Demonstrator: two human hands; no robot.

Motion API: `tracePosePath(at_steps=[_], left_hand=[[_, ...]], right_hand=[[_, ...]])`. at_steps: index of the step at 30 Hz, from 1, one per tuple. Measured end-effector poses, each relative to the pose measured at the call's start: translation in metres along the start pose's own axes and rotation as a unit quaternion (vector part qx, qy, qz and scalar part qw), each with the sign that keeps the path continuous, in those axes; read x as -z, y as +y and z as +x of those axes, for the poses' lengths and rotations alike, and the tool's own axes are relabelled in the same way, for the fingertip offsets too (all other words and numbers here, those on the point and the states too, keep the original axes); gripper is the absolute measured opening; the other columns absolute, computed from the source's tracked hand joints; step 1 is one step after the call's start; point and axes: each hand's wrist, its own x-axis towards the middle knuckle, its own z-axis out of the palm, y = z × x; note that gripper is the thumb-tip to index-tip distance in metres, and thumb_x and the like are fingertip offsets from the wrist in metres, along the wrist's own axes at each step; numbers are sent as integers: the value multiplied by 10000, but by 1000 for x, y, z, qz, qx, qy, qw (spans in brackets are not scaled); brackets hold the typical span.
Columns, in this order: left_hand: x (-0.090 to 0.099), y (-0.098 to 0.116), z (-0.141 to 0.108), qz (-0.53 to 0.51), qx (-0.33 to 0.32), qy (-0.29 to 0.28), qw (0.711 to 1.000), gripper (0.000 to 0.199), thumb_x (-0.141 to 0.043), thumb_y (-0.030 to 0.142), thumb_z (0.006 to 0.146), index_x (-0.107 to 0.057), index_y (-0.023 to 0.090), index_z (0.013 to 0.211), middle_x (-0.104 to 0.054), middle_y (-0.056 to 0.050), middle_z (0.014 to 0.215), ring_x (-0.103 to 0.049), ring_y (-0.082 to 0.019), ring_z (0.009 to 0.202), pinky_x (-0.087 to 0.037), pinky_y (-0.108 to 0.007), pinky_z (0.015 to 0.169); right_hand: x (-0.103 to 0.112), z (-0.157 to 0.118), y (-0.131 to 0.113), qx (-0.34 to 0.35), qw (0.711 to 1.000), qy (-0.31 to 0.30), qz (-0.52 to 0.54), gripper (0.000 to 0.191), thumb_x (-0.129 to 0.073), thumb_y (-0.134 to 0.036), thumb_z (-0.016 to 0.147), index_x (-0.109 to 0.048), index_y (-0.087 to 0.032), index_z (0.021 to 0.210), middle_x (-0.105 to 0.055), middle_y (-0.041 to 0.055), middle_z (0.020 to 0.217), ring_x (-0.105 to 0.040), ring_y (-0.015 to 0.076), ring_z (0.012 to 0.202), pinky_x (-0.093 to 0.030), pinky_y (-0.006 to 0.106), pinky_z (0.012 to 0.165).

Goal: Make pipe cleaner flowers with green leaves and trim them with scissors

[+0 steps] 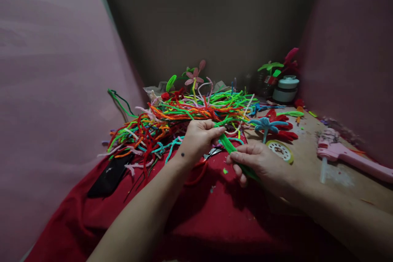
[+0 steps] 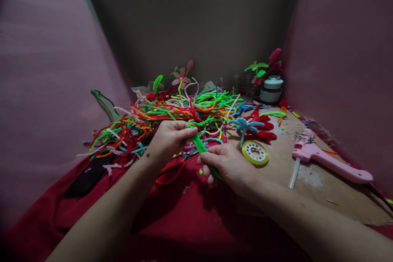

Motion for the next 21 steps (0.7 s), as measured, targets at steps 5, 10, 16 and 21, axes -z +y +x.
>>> tracePosePath(at_steps=[5,10,16,21], left_hand=[[3,6,0,-8,-10,30,999,352,-677,327,648,-428,145,479,-399,64,390,-300,-21,322,-176,-177,329],[-4,6,-6,-147,40,-78,985,303,-695,325,643,-467,141,565,-393,76,446,-262,-3,318,-139,-175,334],[-16,-1,-10,-112,60,-101,987,307,-705,330,631,-530,111,505,-497,21,436,-338,-17,325,-182,-185,347],[-19,-3,-10,-116,45,-70,990,309,-687,300,653,-527,108,472,-539,0,424,-367,-23,310,-226,-181,351]], right_hand=[[1,0,3,51,998,-1,23,253,-614,-369,744,-600,-124,681,-395,-74,424,-348,39,339,-397,186,343],[4,0,0,42,997,2,61,262,-616,-381,743,-588,-133,663,-371,-76,422,-327,39,330,-364,183,326],[7,0,-1,62,997,-3,51,237,-591,-354,764,-601,-127,697,-381,-67,442,-352,44,342,-367,183,335],[3,0,3,79,994,-23,74,235,-571,-357,786,-576,-144,688,-407,-57,496,-364,52,375,-400,209,369]])
